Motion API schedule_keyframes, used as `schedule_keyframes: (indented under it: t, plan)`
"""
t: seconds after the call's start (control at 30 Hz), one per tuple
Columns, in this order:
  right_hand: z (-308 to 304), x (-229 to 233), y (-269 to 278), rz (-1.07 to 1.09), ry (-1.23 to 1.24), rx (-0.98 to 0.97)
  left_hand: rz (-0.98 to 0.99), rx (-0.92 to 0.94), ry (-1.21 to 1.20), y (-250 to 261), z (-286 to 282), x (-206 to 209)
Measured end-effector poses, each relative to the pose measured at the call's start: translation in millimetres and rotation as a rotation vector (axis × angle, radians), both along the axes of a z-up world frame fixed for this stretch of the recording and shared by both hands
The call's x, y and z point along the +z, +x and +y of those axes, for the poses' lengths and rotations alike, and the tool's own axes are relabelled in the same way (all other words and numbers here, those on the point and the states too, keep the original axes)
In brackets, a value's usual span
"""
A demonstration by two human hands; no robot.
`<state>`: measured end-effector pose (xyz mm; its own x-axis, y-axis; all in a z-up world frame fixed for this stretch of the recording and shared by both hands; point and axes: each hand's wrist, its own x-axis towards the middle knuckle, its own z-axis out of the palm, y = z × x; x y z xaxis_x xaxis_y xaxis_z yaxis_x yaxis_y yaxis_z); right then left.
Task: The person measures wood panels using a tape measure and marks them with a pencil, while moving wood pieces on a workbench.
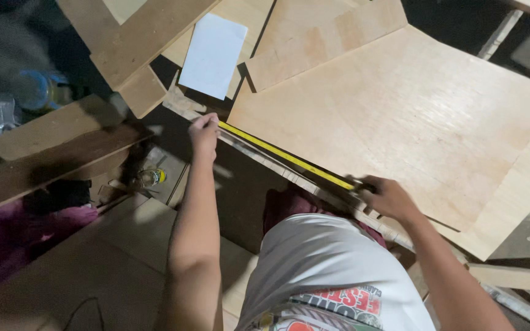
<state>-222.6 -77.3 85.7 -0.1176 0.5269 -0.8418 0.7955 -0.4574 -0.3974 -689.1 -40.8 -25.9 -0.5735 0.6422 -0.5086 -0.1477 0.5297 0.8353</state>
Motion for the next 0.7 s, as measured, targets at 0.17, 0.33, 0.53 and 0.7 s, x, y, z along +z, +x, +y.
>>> schedule_keyframes:
  t: [0.17, 0.33, 0.53, 0.7]
  plan:
    - [-42.4, 2.3, 94.7, -0.367, 0.142, 0.059, 0.182, -0.148, -0.217, -12.2, 18.0, -63.3]
    - [-40.6, 4.2, 99.8, -0.362, 0.188, 0.018, 0.236, -0.096, -0.148, -7.0, 10.8, -101.6]
    - [-57.1, -18.4, 122.7, -0.383, 0.261, 0.048, 0.264, -0.144, -0.126, -16.9, 2.3, -109.5]
    - [-95.1, -8.3, 186.8, -0.345, 0.337, -0.095, 0.458, -0.314, -0.175, -10.9, 15.2, -82.2]
